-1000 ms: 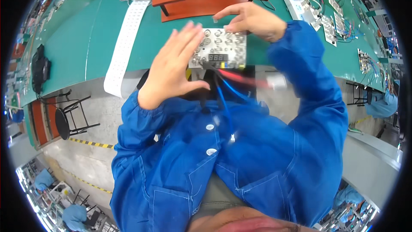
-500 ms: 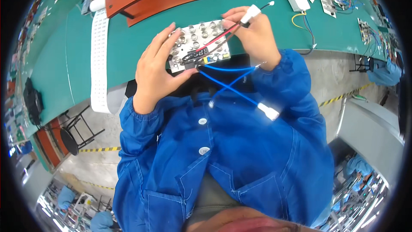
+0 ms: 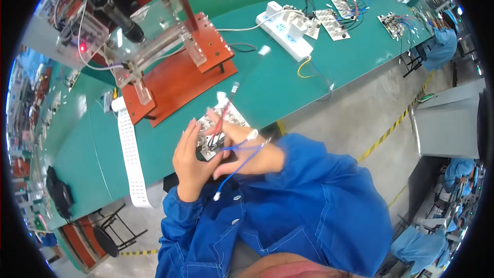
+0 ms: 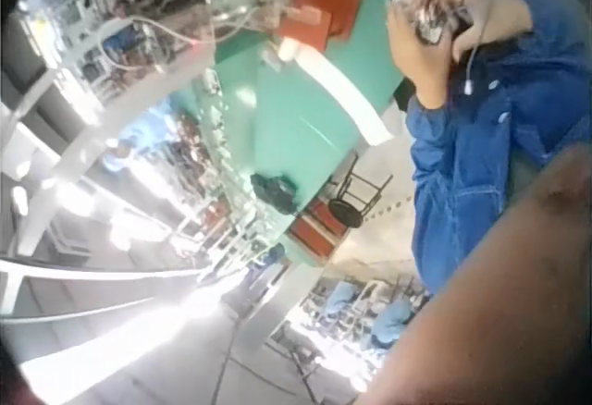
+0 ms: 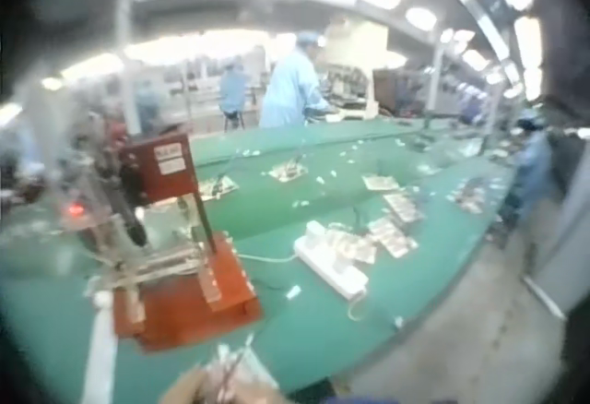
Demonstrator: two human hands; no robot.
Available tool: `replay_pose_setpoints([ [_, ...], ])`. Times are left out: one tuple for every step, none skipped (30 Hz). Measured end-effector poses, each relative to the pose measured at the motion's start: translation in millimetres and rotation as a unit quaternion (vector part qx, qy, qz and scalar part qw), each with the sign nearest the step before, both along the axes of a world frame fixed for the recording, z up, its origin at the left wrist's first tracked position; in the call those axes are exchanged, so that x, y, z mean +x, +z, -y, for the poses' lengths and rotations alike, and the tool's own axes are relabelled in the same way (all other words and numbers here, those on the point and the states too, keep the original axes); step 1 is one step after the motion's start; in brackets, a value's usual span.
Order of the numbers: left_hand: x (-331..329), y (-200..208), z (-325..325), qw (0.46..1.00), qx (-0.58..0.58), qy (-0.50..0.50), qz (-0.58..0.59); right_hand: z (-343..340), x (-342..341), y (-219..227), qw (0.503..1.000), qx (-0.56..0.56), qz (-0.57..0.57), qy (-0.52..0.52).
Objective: Testing and assembling electronic circuit boards at a manual assembly station using a test fixture.
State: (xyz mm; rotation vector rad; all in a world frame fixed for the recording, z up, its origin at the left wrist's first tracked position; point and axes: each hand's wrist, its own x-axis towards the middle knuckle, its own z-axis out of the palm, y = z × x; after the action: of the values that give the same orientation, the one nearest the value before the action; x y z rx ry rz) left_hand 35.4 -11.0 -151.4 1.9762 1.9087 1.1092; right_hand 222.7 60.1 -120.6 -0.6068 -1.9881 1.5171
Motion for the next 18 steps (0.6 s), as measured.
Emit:
replay_pose_setpoints([
  [1.9,-7.7,-1.6,1.000,-0.001,0.002,0.002,2.3,-5.9,11.4,0.999,-0.023,-0.023,-0.030],
  [7.2,-5.5,-7.9,1.000,-0.001,0.002,0.006,-0.8,-4.4,7.9,0.999,-0.017,-0.025,-0.036],
  [10.9,-0.3,-11.0,1.000,0.005,-0.002,0.006,-5.6,-2.7,-0.9,0.996,-0.039,-0.042,-0.066],
  [14.6,7.0,-12.9,0.999,0.031,-0.023,0.030,-11.6,-0.8,-5.2,0.992,-0.062,-0.058,-0.095],
  [14.5,11.3,-14.7,0.996,0.055,-0.036,0.054,-21.7,16.9,16.0,0.994,-0.007,-0.018,-0.109],
  [8.9,10.9,-15.5,0.996,0.061,-0.031,0.054,-32.7,38.5,31.1,0.993,-0.038,-0.007,-0.110],
  [-0.8,4.5,-11.7,0.995,0.073,-0.034,0.053,-45.6,63.2,57.7,0.980,-0.160,-0.037,-0.109],
  [-5.0,1.0,-7.9,0.994,0.086,-0.031,0.054,-60.5,89.0,82.9,0.976,-0.165,-0.050,-0.134],
  [-2.4,0.6,-8.0,0.997,0.076,0.028,0.017,-76.3,112.4,96.9,0.970,-0.125,-0.048,-0.204],
  [1.0,-1.6,-10.4,0.996,0.078,0.039,0.020,-99.0,134.4,107.2,0.964,-0.043,-0.073,-0.252],
  [6.0,-2.6,-19.4,0.995,0.086,0.042,0.009,-118.6,157.1,134.7,0.951,0.068,-0.058,-0.295],
  [9.1,-4.9,-21.6,0.994,0.089,0.060,-0.014,-148.9,165.4,149.9,0.938,0.101,-0.064,-0.324],
  [15.1,-3.9,-26.1,0.993,0.090,0.071,-0.026,-182.1,172.5,163.5,0.921,0.136,-0.069,-0.358],
  [18.0,-3.8,-26.4,0.993,0.091,0.076,-0.025,-221.0,176.4,170.6,0.921,0.166,-0.074,-0.345],
  [17.8,-5.4,-22.6,0.991,0.082,0.090,-0.064,-267.3,175.4,170.9,0.921,0.191,-0.084,-0.328],
  [17.3,-6.9,-22.1,0.988,0.077,0.094,-0.097,-312.5,177.1,171.1,0.923,0.207,-0.051,-0.322],
  [16.9,-6.7,-16.5,0.985,0.064,0.122,-0.102,-369.6,170.3,153.1,0.929,0.211,-0.030,-0.303],
  [18.5,-5.1,-16.7,0.985,0.065,0.126,-0.102,-420.6,172.9,144.0,0.945,0.208,-0.001,-0.252],
])
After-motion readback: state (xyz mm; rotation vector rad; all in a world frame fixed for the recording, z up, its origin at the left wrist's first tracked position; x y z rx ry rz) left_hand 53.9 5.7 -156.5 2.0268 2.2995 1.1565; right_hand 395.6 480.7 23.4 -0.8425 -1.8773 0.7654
